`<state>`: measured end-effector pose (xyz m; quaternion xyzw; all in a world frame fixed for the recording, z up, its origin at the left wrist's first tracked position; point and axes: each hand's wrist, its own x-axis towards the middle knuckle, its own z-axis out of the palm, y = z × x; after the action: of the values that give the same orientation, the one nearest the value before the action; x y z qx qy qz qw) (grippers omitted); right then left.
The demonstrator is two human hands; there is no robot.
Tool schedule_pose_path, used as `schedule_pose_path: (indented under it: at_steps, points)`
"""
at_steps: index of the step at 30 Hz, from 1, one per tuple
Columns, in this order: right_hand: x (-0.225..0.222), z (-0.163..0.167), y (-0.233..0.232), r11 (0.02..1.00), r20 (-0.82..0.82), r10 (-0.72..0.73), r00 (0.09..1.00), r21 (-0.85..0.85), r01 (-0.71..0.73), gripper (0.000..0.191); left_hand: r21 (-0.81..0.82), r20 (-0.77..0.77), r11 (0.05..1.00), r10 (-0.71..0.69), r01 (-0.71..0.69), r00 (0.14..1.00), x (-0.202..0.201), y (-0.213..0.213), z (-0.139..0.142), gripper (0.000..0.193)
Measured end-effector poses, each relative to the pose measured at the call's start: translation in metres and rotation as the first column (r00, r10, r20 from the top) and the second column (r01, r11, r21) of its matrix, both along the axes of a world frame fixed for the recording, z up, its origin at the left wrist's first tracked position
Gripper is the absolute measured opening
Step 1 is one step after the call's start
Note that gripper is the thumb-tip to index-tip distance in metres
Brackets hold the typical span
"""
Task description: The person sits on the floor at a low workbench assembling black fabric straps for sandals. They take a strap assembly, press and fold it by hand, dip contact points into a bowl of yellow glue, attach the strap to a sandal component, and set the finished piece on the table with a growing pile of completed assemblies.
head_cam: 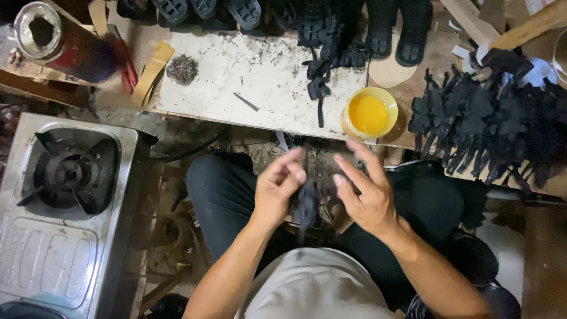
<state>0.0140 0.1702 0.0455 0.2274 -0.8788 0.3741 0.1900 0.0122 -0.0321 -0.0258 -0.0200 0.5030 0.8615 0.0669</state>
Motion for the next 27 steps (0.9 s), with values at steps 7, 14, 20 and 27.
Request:
schedule_pose_path:
  at_steps: [7,14,20,27]
  points:
    - [0.013,-0.011,-0.022,0.966,0.625,0.078,0.777,-0.240,0.097,0.073,-0.106,-0.049,0.977,0.179,-0.184,0.983,-0.015,0.008,0.007,0.047]
    - [-0.003,-0.020,-0.009,0.839,0.547,0.118,0.829,-0.501,0.212,0.073,0.011,0.119,0.981,-0.192,0.192,0.974,-0.002,0.002,-0.001,0.032]
    - [-0.012,-0.012,-0.011,0.921,0.547,0.098,0.832,-0.367,0.133,0.064,-0.081,0.193,0.934,-0.328,0.348,0.925,-0.002,0.004,-0.025,0.008]
    - [-0.051,0.015,0.034,0.895,-0.127,-0.154,0.980,0.403,0.193,0.037,-0.077,0.190,0.971,-0.207,0.225,0.960,-0.012,-0.002,-0.034,0.016]
